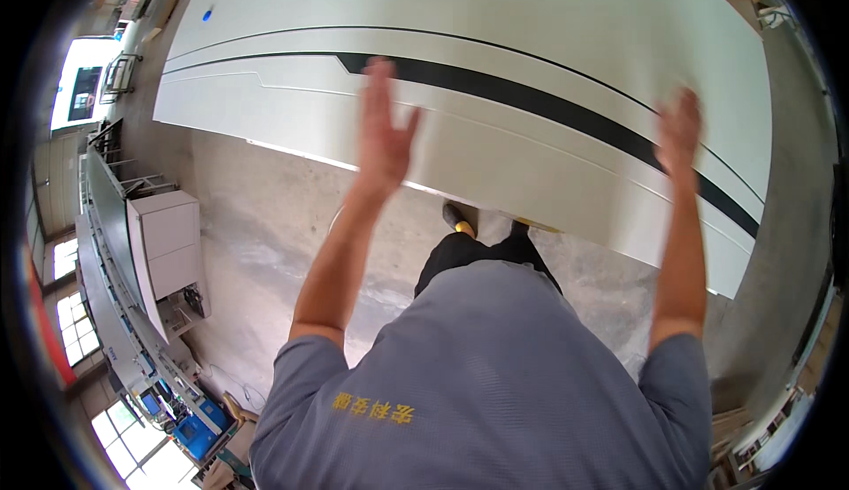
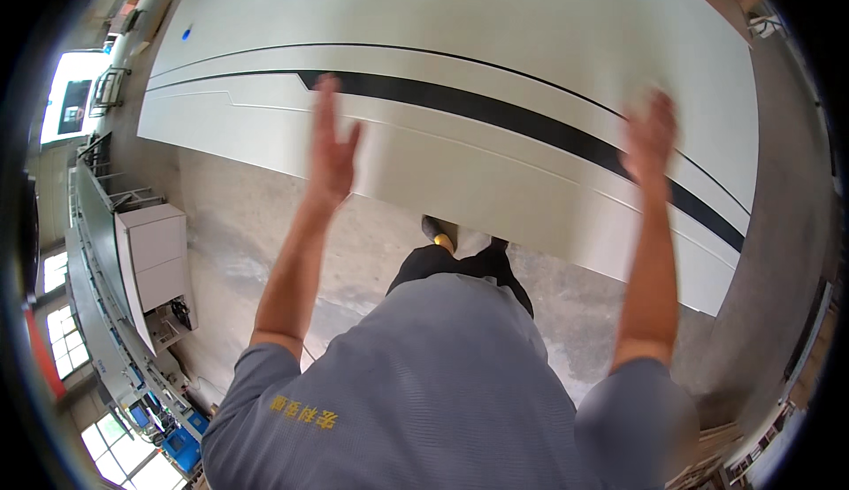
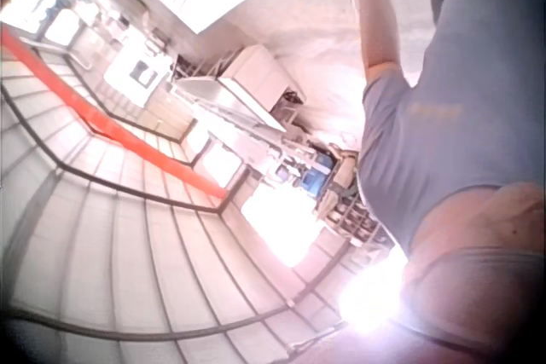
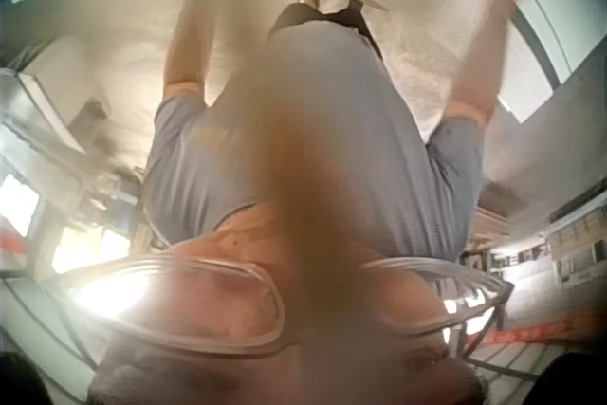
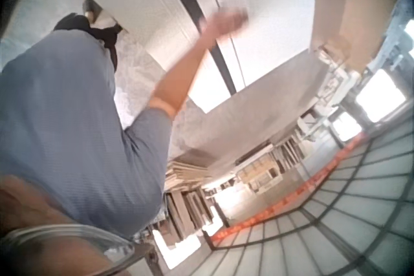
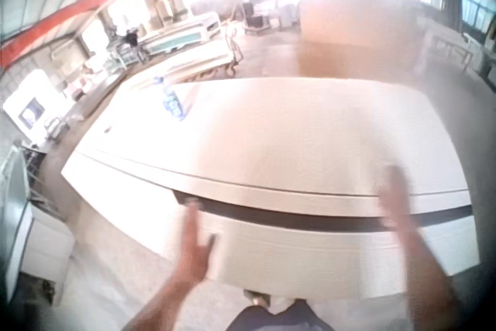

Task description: The person wipes a large white panel with a cloth, applies liquid from a bottle, and continues wiping before moving a wooden panel onto a stack.

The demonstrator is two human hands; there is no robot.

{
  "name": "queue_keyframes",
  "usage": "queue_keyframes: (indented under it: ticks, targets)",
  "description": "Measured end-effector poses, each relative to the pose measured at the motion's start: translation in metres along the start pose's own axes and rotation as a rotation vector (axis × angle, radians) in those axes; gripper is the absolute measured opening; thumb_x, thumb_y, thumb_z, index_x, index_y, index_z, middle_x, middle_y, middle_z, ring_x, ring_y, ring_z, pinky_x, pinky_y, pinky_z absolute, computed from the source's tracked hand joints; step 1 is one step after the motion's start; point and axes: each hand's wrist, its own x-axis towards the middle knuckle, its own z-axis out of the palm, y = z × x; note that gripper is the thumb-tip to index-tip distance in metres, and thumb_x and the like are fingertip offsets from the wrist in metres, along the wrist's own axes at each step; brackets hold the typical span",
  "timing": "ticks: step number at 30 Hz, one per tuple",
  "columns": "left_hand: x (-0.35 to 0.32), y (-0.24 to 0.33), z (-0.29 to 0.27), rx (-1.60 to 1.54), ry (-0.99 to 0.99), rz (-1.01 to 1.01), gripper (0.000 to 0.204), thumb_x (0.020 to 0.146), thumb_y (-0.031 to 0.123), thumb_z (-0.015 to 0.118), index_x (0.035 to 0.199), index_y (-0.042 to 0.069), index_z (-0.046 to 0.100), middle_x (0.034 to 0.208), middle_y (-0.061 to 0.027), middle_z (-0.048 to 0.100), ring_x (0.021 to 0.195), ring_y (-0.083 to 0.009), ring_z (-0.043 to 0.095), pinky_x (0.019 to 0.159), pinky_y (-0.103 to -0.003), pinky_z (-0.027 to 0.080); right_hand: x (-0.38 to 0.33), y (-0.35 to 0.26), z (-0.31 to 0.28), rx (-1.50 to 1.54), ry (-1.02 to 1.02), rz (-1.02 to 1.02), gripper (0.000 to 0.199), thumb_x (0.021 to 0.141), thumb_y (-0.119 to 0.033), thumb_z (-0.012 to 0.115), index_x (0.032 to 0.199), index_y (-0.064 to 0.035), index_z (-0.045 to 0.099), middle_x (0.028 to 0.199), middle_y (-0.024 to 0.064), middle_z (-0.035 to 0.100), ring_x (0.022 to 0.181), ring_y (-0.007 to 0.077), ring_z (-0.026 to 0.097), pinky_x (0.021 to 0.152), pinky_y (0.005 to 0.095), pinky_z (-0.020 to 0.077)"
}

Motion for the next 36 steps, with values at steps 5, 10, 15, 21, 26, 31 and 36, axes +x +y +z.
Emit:
queue_keyframes:
  ticks: [5, 10, 15, 21, 26, 31, 36]
  targets:
    - [-0.017, 0.172, 0.136, -0.278, -0.548, 0.366, 0.086, 0.097, 0.039, 0.067, 0.162, 0.001, 0.026, 0.169, -0.0222, 0.024, 0.159, -0.0378, 0.018, 0.130, -0.051, 0.012, -0.241, 0.400, -0.098, -0.525, -0.423, 0.106, 0.063, 0.100, -0.012, 0.058, 0.160, -0.0077, 0.038, 0.162, 0.0221, 0.039, 0.152, 0.0400, 0.033, 0.127, 0.0525, 0.0217]
    - [-0.054, 0.239, 0.211, -0.284, -0.570, 0.768, 0.085, 0.094, 0.046, 0.065, 0.156, -0.004, 0.037, 0.167, -0.0217, 0.030, 0.158, -0.0350, 0.022, 0.130, -0.050, 0.012, -0.383, 0.479, -0.166, -0.221, -0.336, 0.201, 0.057, 0.110, -0.019, 0.039, 0.164, -0.0076, 0.027, 0.170, 0.0215, 0.023, 0.154, 0.0401, 0.030, 0.126, 0.0521, 0.0238]
    - [0.051, 0.149, 0.185, 0.028, -0.405, 0.429, 0.083, 0.095, 0.050, 0.057, 0.157, -0.002, 0.036, 0.165, -0.0203, 0.034, 0.156, -0.0352, 0.024, 0.130, -0.048, 0.013, -0.330, 0.347, -0.114, -0.591, -0.302, 0.439, 0.066, 0.111, -0.048, 0.033, 0.168, -0.0175, 0.019, 0.173, 0.0191, 0.016, 0.158, 0.0369, 0.020, 0.126, 0.0547, 0.0190]
    - [0.171, -0.113, 0.052, 0.500, -0.244, -0.004, 0.082, 0.105, 0.057, 0.041, 0.162, -0.001, 0.028, 0.170, -0.0179, 0.026, 0.158, -0.0343, 0.020, 0.129, -0.048, 0.015, -0.245, 0.110, -0.142, -0.283, -0.293, 0.164, 0.081, 0.108, -0.062, 0.029, 0.167, -0.0080, 0.016, 0.173, 0.0178, 0.019, 0.159, 0.0367, 0.018, 0.126, 0.0542, 0.0150]
    - [0.164, -0.366, -0.124, 0.586, -0.046, -0.448, 0.084, 0.105, 0.063, 0.040, 0.165, 0.006, 0.024, 0.173, -0.0115, 0.022, 0.159, -0.0304, 0.017, 0.129, -0.050, 0.013, -0.181, -0.132, -0.152, -0.008, -0.235, -0.116, 0.088, 0.107, -0.064, 0.030, 0.165, 0.0006, 0.016, 0.171, 0.0221, 0.020, 0.158, 0.0402, 0.018, 0.127, 0.0542, 0.0129]
    - [0.102, -0.593, -0.304, 0.729, -0.021, -0.900, 0.093, 0.102, 0.074, 0.026, 0.168, 0.010, 0.012, 0.176, -0.0080, 0.009, 0.162, -0.0269, 0.008, 0.130, -0.050, 0.009, -0.119, -0.333, -0.116, 0.179, -0.311, -0.255, 0.098, 0.102, -0.071, 0.034, 0.164, 0.0034, 0.018, 0.170, 0.0243, 0.021, 0.157, 0.0421, 0.019, 0.127, 0.0557, 0.0086]
    - [0.085, -0.657, -0.329, 0.756, 0.058, -0.880, 0.103, 0.097, 0.082, 0.022, 0.167, 0.006, 0.015, 0.175, -0.0124, 0.012, 0.162, -0.0297, 0.010, 0.129, -0.050, 0.011, -0.030, -0.601, -0.077, 0.482, -0.480, -0.456, 0.098, 0.088, -0.047, 0.074, 0.159, 0.0050, 0.029, 0.165, 0.0266, 0.030, 0.155, 0.0447, 0.023, 0.127, 0.0570, 0.0137]
